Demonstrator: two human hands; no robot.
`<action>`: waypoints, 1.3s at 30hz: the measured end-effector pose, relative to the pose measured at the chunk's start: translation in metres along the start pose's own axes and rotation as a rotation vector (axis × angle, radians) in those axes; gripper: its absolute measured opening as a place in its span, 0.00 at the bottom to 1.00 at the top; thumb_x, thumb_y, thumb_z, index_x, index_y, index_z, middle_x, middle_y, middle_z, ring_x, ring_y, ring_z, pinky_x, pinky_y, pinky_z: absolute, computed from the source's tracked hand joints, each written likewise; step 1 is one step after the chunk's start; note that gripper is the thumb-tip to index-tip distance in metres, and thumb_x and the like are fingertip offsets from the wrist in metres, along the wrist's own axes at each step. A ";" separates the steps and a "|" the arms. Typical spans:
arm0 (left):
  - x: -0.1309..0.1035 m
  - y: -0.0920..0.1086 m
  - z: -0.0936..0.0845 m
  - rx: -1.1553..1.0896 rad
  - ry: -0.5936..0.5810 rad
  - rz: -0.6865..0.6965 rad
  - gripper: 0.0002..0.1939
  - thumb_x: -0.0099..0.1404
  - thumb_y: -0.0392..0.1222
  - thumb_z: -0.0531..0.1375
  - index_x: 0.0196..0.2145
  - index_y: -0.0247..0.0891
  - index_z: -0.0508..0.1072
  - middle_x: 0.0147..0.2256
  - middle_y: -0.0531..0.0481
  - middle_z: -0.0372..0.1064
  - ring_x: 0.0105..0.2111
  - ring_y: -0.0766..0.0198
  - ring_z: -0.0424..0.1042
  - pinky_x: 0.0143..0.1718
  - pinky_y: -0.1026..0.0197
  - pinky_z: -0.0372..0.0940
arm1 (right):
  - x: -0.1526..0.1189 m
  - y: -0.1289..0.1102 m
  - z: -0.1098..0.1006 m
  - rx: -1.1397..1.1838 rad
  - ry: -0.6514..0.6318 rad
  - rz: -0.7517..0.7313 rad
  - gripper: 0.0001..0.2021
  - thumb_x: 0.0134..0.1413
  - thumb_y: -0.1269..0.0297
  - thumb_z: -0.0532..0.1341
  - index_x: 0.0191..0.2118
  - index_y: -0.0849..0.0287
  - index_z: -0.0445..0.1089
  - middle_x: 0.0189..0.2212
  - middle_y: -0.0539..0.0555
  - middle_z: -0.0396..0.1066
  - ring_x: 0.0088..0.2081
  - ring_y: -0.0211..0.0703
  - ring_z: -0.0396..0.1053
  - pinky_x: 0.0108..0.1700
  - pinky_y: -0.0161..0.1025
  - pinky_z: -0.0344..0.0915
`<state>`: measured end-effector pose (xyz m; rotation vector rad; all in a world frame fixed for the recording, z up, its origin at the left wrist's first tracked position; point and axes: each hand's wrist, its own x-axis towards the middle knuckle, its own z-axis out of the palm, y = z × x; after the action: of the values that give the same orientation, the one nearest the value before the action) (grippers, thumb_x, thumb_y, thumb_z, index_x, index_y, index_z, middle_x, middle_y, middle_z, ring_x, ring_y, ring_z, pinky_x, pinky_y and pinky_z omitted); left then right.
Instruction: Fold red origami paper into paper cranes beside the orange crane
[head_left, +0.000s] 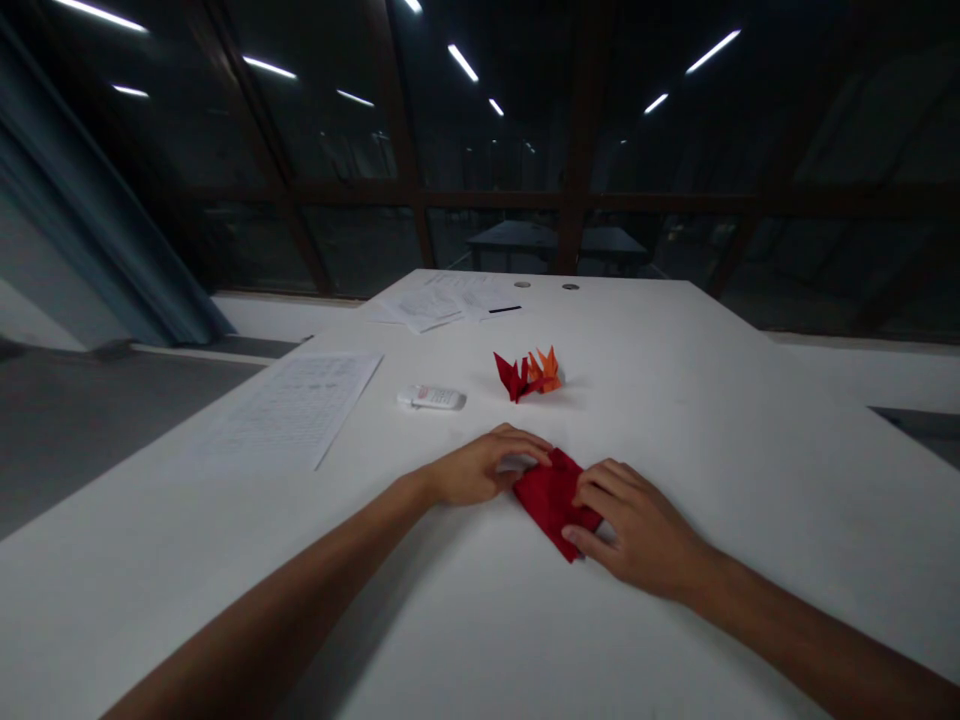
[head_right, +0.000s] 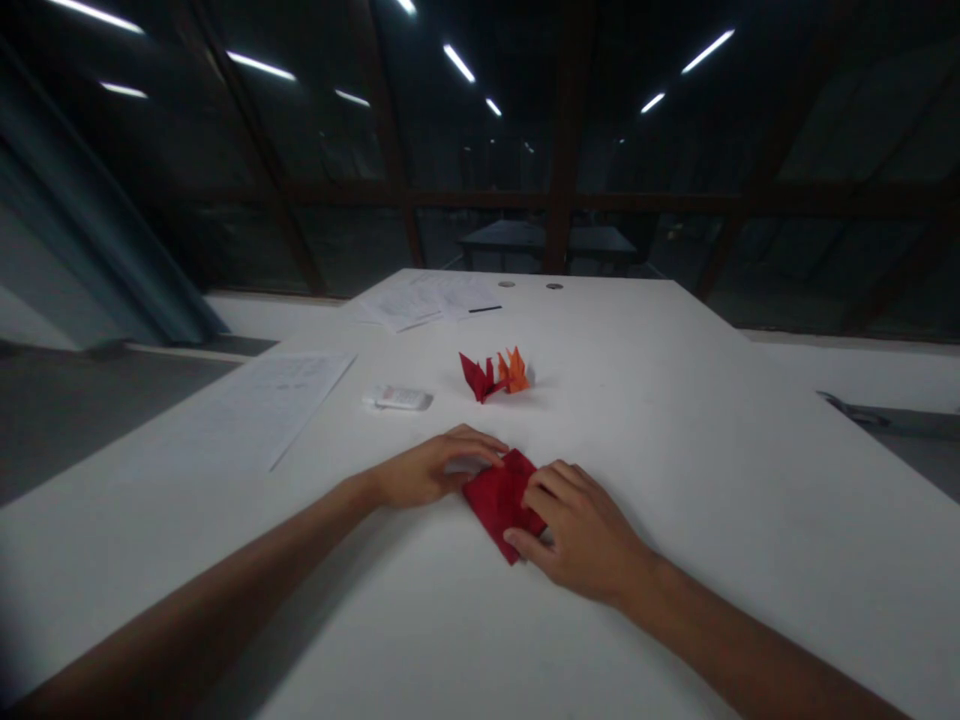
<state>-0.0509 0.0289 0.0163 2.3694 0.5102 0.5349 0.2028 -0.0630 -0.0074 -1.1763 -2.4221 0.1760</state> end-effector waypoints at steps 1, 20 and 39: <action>0.000 0.000 0.001 0.000 0.005 0.001 0.21 0.65 0.30 0.58 0.53 0.46 0.75 0.57 0.46 0.70 0.59 0.56 0.67 0.63 0.48 0.59 | 0.000 0.000 0.000 -0.002 0.001 0.006 0.09 0.59 0.57 0.65 0.37 0.57 0.69 0.40 0.57 0.72 0.44 0.53 0.66 0.50 0.52 0.64; 0.001 -0.003 -0.001 -0.055 -0.019 -0.035 0.14 0.70 0.44 0.60 0.52 0.43 0.76 0.52 0.44 0.74 0.54 0.54 0.70 0.61 0.49 0.60 | -0.001 -0.001 0.000 0.018 0.017 0.038 0.02 0.60 0.69 0.61 0.39 0.57 0.69 0.39 0.55 0.72 0.44 0.49 0.66 0.50 0.48 0.64; 0.003 -0.004 -0.001 -0.068 -0.033 0.005 0.11 0.70 0.45 0.61 0.47 0.42 0.79 0.50 0.44 0.76 0.53 0.57 0.71 0.60 0.51 0.61 | -0.001 -0.002 0.000 0.010 0.026 0.052 0.03 0.62 0.65 0.62 0.39 0.57 0.70 0.39 0.55 0.72 0.43 0.49 0.67 0.50 0.48 0.64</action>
<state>-0.0497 0.0336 0.0151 2.3112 0.4640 0.5072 0.2020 -0.0652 -0.0077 -1.2306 -2.3671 0.1882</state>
